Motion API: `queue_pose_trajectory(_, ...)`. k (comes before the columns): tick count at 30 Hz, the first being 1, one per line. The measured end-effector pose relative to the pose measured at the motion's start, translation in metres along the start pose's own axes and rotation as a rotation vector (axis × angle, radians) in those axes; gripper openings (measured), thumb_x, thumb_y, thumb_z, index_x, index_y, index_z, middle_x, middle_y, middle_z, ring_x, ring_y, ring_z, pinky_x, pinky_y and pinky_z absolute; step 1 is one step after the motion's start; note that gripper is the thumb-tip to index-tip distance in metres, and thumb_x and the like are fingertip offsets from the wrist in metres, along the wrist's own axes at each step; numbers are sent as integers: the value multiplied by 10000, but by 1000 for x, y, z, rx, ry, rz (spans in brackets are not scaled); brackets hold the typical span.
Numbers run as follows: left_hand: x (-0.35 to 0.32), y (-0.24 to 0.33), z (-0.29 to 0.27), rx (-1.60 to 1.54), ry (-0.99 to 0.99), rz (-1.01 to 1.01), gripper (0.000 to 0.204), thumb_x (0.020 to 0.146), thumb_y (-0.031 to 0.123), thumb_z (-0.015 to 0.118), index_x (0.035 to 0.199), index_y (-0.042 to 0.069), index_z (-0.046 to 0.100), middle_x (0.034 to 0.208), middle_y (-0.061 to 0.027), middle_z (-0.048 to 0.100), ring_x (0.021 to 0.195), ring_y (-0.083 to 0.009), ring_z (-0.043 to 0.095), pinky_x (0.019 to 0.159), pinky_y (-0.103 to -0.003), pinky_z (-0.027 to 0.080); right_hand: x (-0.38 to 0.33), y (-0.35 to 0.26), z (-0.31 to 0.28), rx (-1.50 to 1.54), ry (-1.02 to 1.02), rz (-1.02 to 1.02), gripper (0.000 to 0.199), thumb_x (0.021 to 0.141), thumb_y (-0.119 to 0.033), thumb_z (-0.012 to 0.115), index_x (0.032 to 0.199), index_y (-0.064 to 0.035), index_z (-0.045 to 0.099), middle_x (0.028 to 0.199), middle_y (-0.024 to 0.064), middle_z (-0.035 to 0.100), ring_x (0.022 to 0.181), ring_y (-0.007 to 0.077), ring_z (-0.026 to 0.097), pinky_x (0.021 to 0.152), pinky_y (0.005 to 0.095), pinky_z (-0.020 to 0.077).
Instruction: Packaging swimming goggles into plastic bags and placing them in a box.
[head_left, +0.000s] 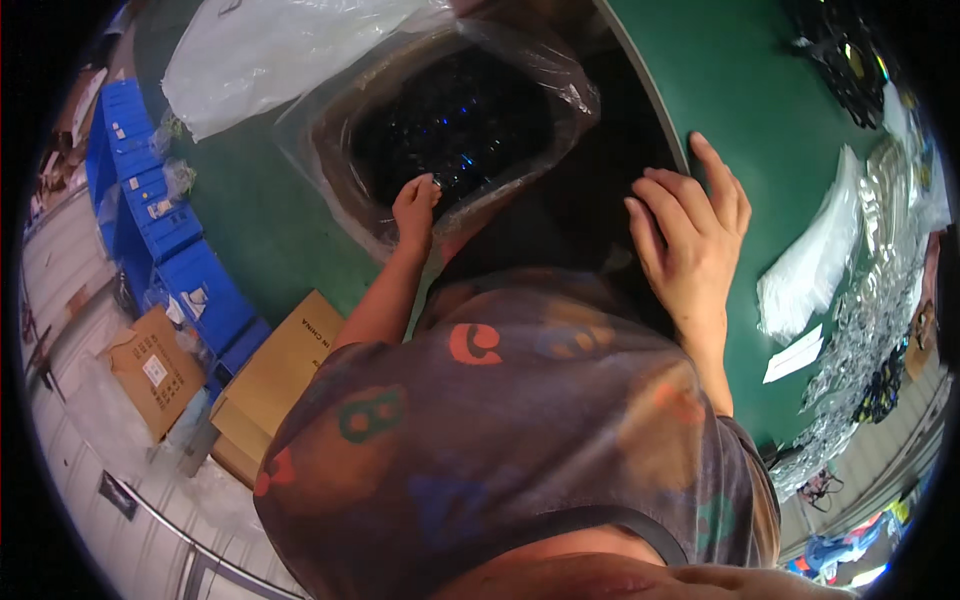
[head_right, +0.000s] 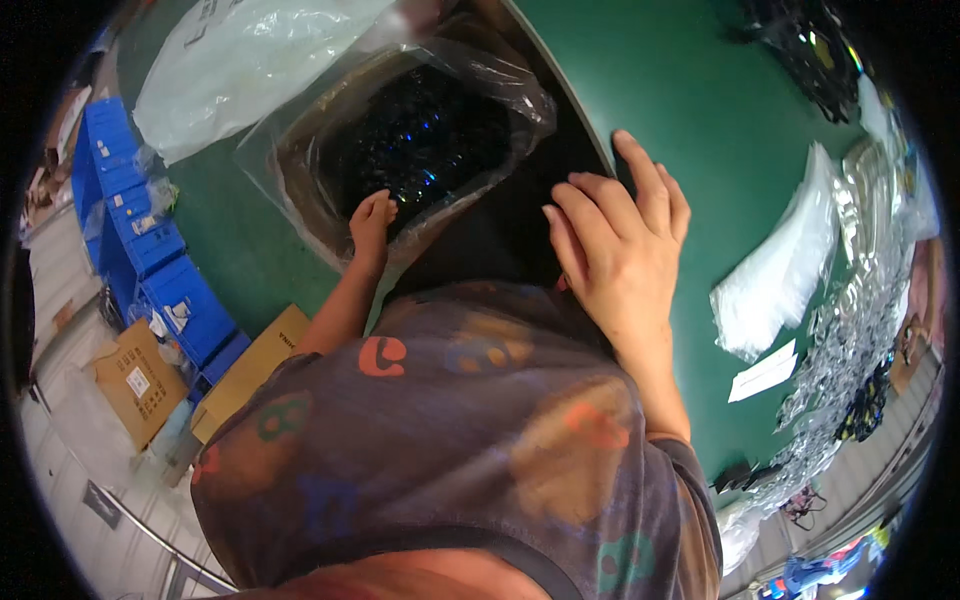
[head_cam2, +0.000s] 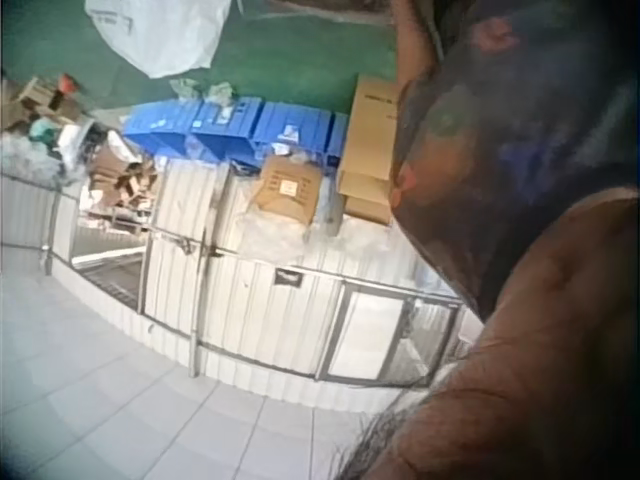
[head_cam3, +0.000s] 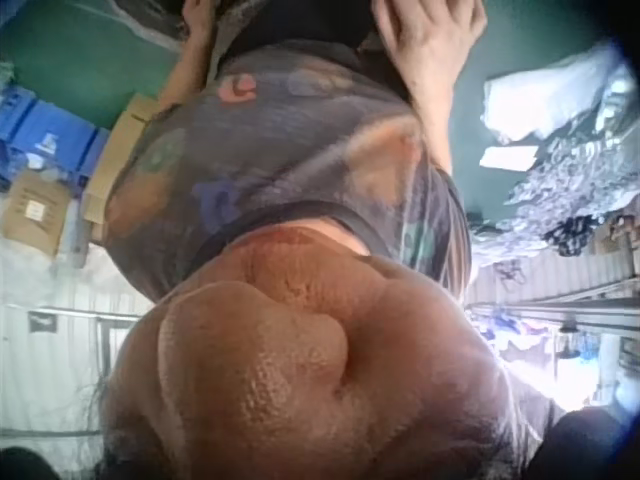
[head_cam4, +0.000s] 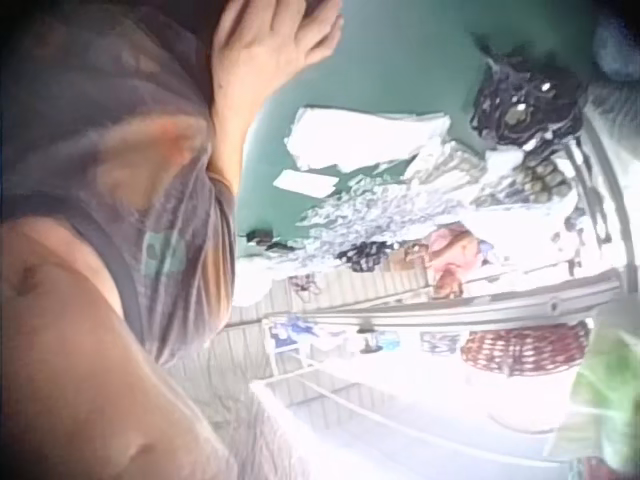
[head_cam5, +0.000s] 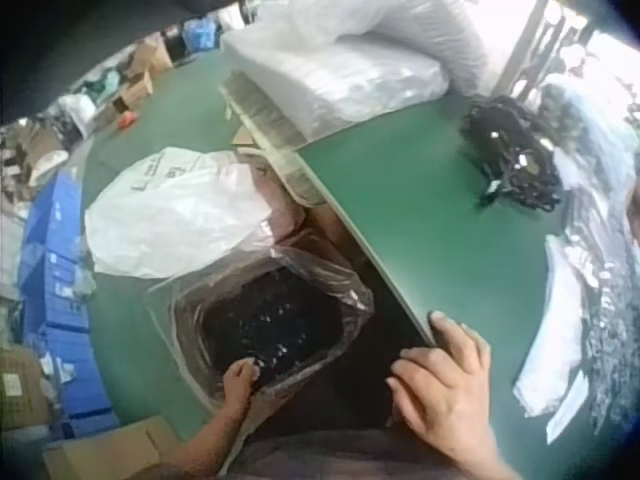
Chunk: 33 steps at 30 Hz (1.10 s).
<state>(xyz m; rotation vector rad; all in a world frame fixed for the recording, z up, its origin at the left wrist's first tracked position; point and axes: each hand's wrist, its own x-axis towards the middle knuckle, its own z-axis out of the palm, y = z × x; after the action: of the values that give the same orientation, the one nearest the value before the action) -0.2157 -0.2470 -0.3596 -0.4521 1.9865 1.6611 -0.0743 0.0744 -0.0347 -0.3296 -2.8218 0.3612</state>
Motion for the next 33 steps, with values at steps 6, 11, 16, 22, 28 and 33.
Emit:
queue_pose_trajectory(6, 83, -46, 21, 5, -24, 46, 250, 974, 214, 687, 1130, 24, 727, 963, -58, 749, 854, -114, 681, 739, -262, 529, -3, -6, 5, -55, -60, 34, 172, 825, -171, 783, 990, -150, 738, 1091, 4, 694, 1345, 316, 512, 1087, 502, 366)
queue_pose_trajectory(11, 204, -78, 79, 346, 250, 323, 257, 973, 183, 672, 1155, 11, 731, 984, -69, 752, 895, -184, 691, 799, -328, 532, 5, -6, 2, -37, -69, -19, 182, 808, -162, 791, 979, -141, 732, 1095, 8, 698, 1338, 336, 520, 1076, 511, 369)
queue_pose_trajectory(16, 217, -36, 186, 360, 254, -139, 544, 805, 323, 805, 1205, -31, 698, 1252, -226, 687, 1151, -373, 665, 1001, -410, 501, 1, 4, 7, -36, -102, 69, 185, 786, -174, 794, 957, -145, 729, 1084, 17, 715, 1328, 360, 530, 1076, 514, 364)
queue_pose_trajectory(22, 254, 13, 225, 401, 493, -516, 740, 675, 428, 889, 1230, 32, 603, 1200, -144, 689, 1163, -328, 661, 1011, -486, 506, 9, 3, 3, 40, -86, -16, 151, 800, -243, 779, 929, -179, 734, 1077, -1, 725, 1317, 370, 541, 1079, 521, 358)
queue_pose_trajectory(28, 248, -17, 325, 1109, 1026, -280, 824, 857, 377, 732, 1501, 32, 352, 1445, -172, 533, 1378, -318, 482, 1140, -466, 386, 8, 9, 6, 15, -97, 16, 116, 829, -317, 733, 878, -213, 740, 1040, -11, 738, 1253, 365, 587, 1082, 528, 366)
queue_pose_trajectory(33, 266, -23, 342, 1078, 940, -263, 817, 864, 379, 728, 1502, 33, 353, 1444, -172, 532, 1372, -320, 486, 1137, -465, 389, 8, 18, 8, 67, -23, 46, 78, 833, -307, 720, 783, -248, 714, 946, -47, 751, 1188, 294, 631, 1092, 472, 360)
